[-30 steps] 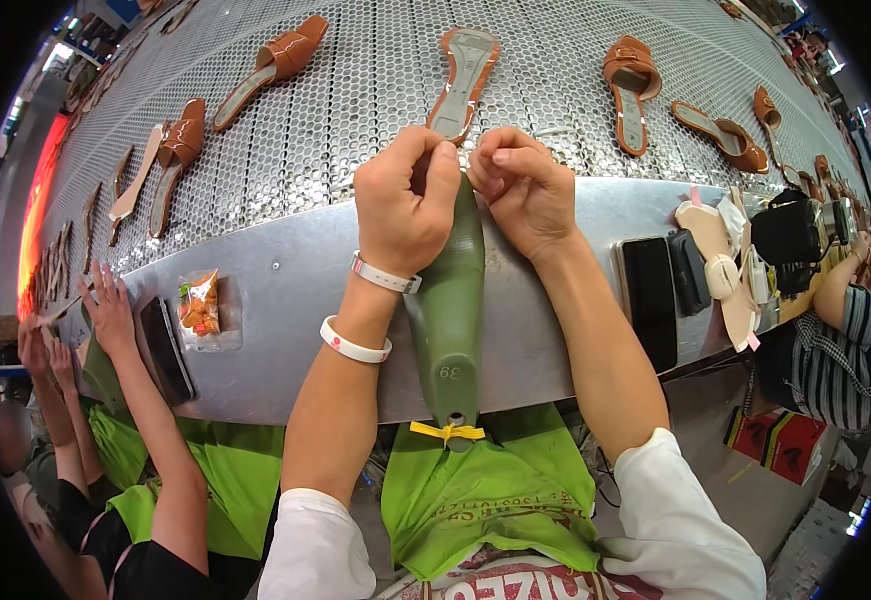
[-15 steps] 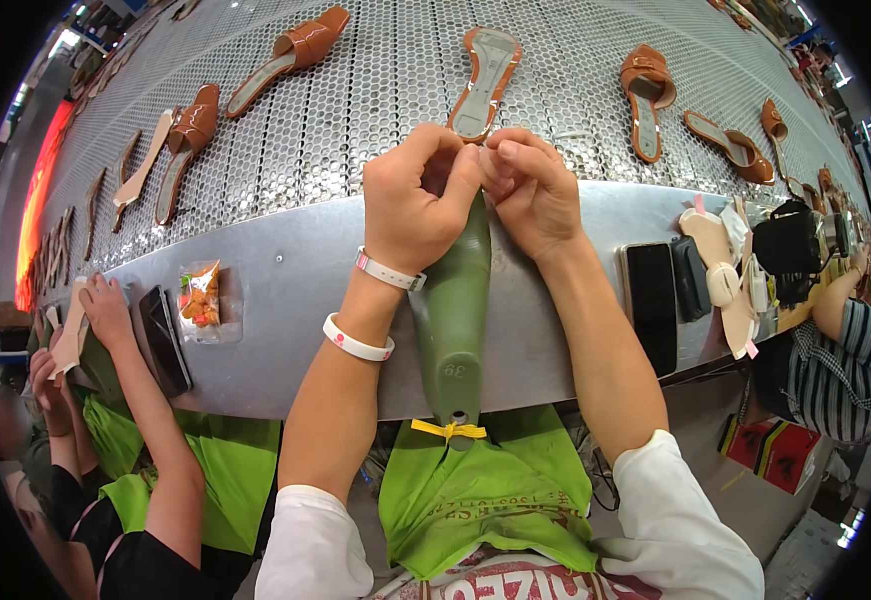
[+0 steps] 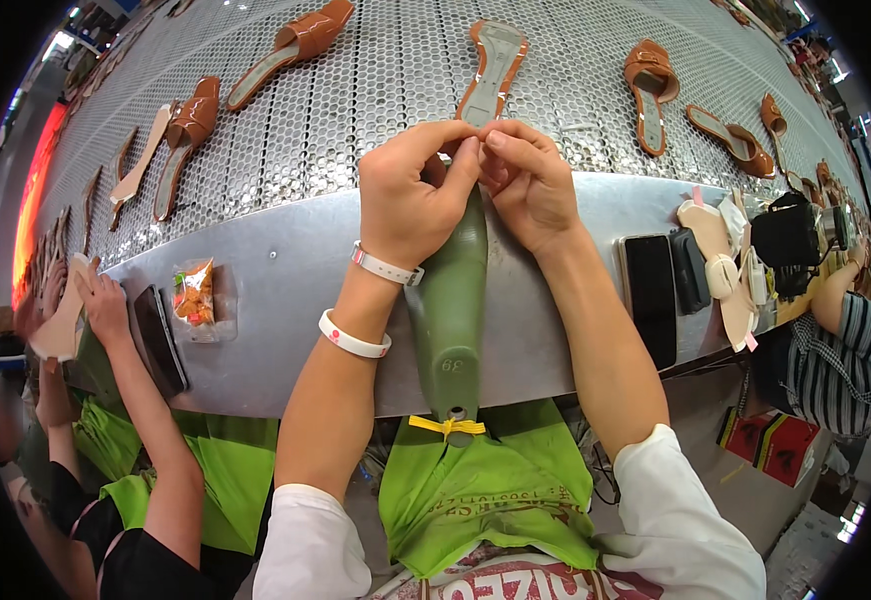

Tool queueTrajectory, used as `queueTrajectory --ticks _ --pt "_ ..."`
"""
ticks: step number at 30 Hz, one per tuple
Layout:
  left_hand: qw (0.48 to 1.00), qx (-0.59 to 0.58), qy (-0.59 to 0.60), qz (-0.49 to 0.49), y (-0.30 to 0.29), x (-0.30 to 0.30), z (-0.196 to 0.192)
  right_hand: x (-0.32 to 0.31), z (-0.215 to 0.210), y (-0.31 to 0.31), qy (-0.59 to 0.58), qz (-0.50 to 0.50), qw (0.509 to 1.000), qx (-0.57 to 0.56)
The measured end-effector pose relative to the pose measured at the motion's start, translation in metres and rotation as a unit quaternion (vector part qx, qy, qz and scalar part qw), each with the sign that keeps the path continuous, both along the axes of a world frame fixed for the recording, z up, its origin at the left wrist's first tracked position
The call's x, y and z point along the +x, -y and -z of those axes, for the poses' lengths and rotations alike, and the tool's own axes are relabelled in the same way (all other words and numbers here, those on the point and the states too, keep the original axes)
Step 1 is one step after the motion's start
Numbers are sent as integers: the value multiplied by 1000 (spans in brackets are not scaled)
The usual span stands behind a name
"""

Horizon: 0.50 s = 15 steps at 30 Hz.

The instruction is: The person assembles brown slipper sandals by attaching straps to green shoe lasts. They repeatedly pick up a strap, align it with the sole, and press it into place, then remove the finished slipper from the last and place it on the table. The process is repeated for multiple units.

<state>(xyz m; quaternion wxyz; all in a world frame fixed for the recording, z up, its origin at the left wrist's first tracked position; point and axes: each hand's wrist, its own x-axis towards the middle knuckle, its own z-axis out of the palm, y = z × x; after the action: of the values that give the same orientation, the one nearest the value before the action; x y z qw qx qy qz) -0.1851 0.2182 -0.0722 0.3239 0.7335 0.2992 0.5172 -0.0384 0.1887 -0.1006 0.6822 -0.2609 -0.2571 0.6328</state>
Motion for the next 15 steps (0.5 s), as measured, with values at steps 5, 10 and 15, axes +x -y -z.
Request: queueTrajectory --ticks 5,10,15 --pt "1000 -13 1 7 -1 -6 -1 -5 0 -2 -5 -3 1000 -6" --pt "1000 -16 -10 -1 -2 -9 0 -9 -2 -2 5 8 999 -32" --pt "1000 -18 -14 -2 -4 -12 3 -14 0 -4 10 22 998 -55"
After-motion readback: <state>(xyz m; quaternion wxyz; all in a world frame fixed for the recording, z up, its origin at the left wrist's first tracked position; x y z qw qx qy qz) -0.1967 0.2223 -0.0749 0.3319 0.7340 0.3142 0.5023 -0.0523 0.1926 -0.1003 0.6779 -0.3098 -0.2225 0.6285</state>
